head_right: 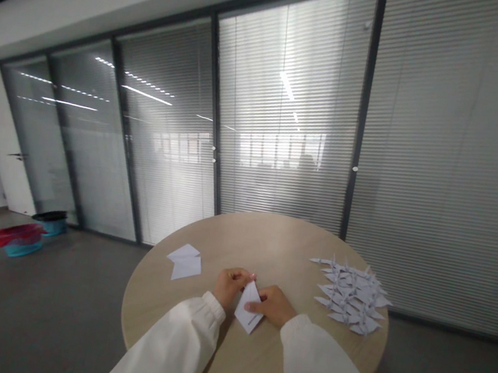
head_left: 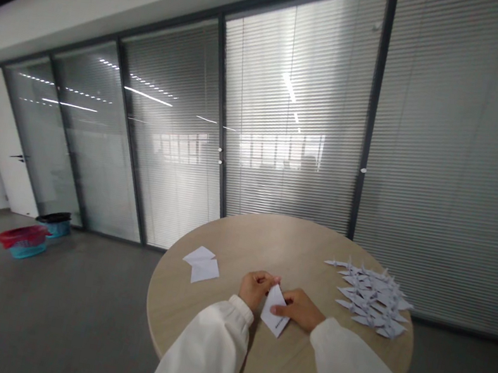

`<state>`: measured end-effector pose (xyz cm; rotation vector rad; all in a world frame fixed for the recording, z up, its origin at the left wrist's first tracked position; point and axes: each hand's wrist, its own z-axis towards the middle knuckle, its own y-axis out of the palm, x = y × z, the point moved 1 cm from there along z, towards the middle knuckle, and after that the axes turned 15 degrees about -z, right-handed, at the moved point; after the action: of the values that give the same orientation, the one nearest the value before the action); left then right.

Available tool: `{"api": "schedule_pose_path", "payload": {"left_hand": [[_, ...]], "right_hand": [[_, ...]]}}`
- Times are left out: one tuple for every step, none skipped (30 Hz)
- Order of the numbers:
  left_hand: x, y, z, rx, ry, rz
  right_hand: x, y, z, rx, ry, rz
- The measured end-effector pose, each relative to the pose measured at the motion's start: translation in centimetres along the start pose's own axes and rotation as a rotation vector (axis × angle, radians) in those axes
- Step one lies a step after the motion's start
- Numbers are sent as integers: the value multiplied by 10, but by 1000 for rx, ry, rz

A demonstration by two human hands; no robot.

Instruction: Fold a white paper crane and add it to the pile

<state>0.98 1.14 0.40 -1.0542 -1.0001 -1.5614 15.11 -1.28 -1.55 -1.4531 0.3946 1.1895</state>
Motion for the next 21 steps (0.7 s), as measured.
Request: {"api": "schedule_pose_path", "payload": {"left_hand": [[-1,0,1,-3,-8,-16],[-3,0,2,-6,-18,-34],[-5,0,3,-5,-27,-50],[-6,0,4,-8,-33,-62],[-7,0,4,-13,-33,-67],[-8,0,5,-22,-29,-64],[-8,0,5,-35,-24,-52],[-8,0,4,-43,-19,-33],[-8,-1,4,-47,-11,-10],[-7,-1,3,-45,0,15],[-7,-1,3,-38,14,42],[-6,-2,2,-29,31,68],[-5,-2,2,-21,51,93],[-5,-3,2,-17,69,116],[-5,-3,2,-15,81,133],[-5,-3,2,-15,89,145],[-5,-4,2,-16,93,150],[-5,-4,2,-20,92,148],[-5,-3,2,-24,84,140],[-5,-3,2,-28,70,126],[-5,-2,2,-31,55,110]], "right_hand": [[0,0,0,13,-7,4],[1,-1,1,35,-8,11],[2,-2,2,69,-3,19],[3,-3,3,114,7,25],[4,-4,4,161,16,29],[5,-4,5,208,22,33],[7,-5,6,247,21,37],[8,-6,7,277,14,39],[9,-6,8,298,4,41],[10,-6,8,308,-4,44],[11,-6,9,313,-9,49],[11,-6,8,314,-10,50],[11,-6,8,310,-7,48],[11,-5,8,310,-3,47],[11,-5,7,309,1,48],[10,-5,7,309,1,49],[9,-5,6,310,-2,51],[8,-6,6,313,-5,55],[8,-6,6,316,-8,59],[7,-7,6,321,-8,61],[7,-8,6,331,-5,62]]}}
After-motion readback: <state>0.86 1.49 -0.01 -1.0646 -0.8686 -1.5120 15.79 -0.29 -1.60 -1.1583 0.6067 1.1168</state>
